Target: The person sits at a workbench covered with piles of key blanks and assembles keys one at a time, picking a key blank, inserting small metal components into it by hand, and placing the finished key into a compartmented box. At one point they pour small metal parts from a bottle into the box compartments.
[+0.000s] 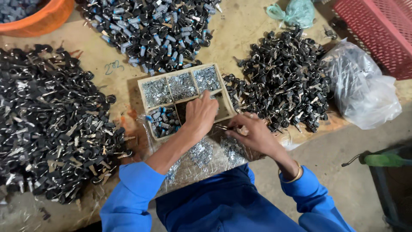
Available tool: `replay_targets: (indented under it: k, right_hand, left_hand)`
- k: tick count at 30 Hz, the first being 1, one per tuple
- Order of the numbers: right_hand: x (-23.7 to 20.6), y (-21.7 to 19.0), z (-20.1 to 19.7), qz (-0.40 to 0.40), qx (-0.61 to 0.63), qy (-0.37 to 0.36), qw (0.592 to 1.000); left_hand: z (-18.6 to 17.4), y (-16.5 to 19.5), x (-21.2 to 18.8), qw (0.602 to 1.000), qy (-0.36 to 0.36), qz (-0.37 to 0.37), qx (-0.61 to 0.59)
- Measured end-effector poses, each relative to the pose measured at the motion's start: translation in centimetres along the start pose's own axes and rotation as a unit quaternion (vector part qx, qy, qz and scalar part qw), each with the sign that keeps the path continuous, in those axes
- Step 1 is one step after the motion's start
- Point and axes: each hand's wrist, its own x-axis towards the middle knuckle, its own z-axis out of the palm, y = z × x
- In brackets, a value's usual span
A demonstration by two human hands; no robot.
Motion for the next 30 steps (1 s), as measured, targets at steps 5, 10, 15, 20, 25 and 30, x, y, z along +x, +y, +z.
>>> replay_targets:
  k: [5,10,15,20,25,30]
  right_hand:
    - [0.3,0.1,2.4,-0.064,-0.099,-0.017,0.993]
    - [0.1,-0.7,3.7,-0.107,-0.258,0.05,0.959]
    - [0.8,-1.9,3.2,-0.068,-0.201,0.023,0.977]
    - [4.7,-1.6,2.8,-0.132,-0.124,0.007,0.983]
    - [9.1,-1.1,4.8,-0.145,-0.154,-0.046,0.976]
    - [10.3,-0.8,5.1,-0.133,-0.127,-0.038,0.982]
  left_hand:
    - [-1.0,-0.1,-0.1,0.998,0.03,-0.005,-0.06]
    - [-4.1,-0.7,-2.5,0.982,0.095,-0.022,-0.163]
    - [-6.5,-2.8,-5.7,0.925,0.182,0.004,-0.335]
    - [-5.7,-4.7,-8.7,0.864,0.128,-0.078,-0.48]
    - [-3.2,-5.4,-9.8,0.84,0.153,-0.116,-0.507]
    - [-1.8,-5.6,-10.4,0.83,0.159,-0.114,-0.522]
